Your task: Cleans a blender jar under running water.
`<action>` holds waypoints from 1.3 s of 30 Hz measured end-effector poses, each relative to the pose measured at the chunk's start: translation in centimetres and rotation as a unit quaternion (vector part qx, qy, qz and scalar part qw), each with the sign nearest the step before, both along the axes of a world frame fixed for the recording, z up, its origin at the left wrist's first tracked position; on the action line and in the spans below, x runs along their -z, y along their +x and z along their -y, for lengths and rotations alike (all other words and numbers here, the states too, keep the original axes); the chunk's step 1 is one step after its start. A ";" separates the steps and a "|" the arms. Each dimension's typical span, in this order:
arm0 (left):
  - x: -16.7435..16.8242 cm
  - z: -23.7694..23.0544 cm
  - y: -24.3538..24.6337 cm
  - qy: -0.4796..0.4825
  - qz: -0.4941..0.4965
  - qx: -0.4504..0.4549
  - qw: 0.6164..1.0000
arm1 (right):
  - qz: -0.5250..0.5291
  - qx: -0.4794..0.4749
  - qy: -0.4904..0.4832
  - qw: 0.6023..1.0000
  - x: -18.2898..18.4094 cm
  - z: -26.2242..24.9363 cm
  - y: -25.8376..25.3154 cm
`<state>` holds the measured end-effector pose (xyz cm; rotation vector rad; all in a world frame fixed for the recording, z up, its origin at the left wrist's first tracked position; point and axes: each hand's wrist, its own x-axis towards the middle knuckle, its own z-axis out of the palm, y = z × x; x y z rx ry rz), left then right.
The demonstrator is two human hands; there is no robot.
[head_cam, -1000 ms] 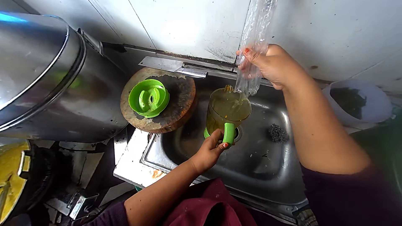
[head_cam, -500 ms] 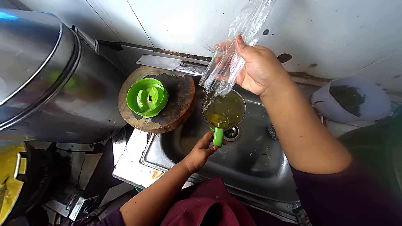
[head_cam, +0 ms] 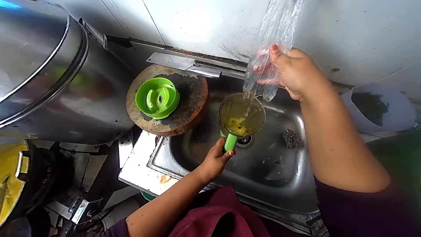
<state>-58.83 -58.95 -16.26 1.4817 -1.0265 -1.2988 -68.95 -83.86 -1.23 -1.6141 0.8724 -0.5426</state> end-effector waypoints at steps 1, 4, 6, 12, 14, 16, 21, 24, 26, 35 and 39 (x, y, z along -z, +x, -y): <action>-0.1 0.0 -0.1 0.005 0.001 -0.003 1.000 | -0.010 0.001 -0.005 1.000 -0.1 0.1 -0.2; -0.1 -0.3 0.0 0.021 -0.045 -0.051 0.997 | -0.053 0.018 -0.076 0.996 0.6 1.1 -0.5; 0.4 -0.7 0.2 -0.005 -0.143 -0.116 0.983 | -0.081 0.039 -0.126 0.988 1.4 2.0 -0.6; -0.3 -1.0 0.2 -0.021 -0.392 -0.214 0.894 | 0.013 -0.029 0.049 0.998 1.5 1.6 -1.0; -0.2 -1.0 0.0 -0.045 -0.415 -0.192 0.888 | 0.042 -0.036 0.067 0.996 2.0 1.4 -1.2; -0.4 -0.8 -0.2 -0.068 -0.435 -0.180 0.880 | 0.045 -0.028 0.066 0.996 2.9 1.1 -1.7; -1.2 -0.2 -0.7 -0.154 -0.411 -0.161 0.884 | 0.027 -0.019 0.072 0.997 4.7 0.2 -3.4; -2.0 0.0 -0.8 -0.197 -0.370 -0.156 0.895 | 0.046 -0.011 0.049 0.998 5.6 -1.1 -4.0; -2.6 0.1 -0.9 -0.214 -0.358 -0.163 0.894 | 0.073 0.000 0.030 0.997 7.3 -1.7 -3.9; -3.5 -0.7 -0.8 -0.247 -0.229 -0.120 0.934 | 0.165 0.012 0.082 0.983 12.9 -2.8 -3.6; -3.4 -0.4 -0.2 -0.252 -0.186 -0.082 0.946 | 0.274 -0.041 0.117 0.954 13.8 -1.2 -3.1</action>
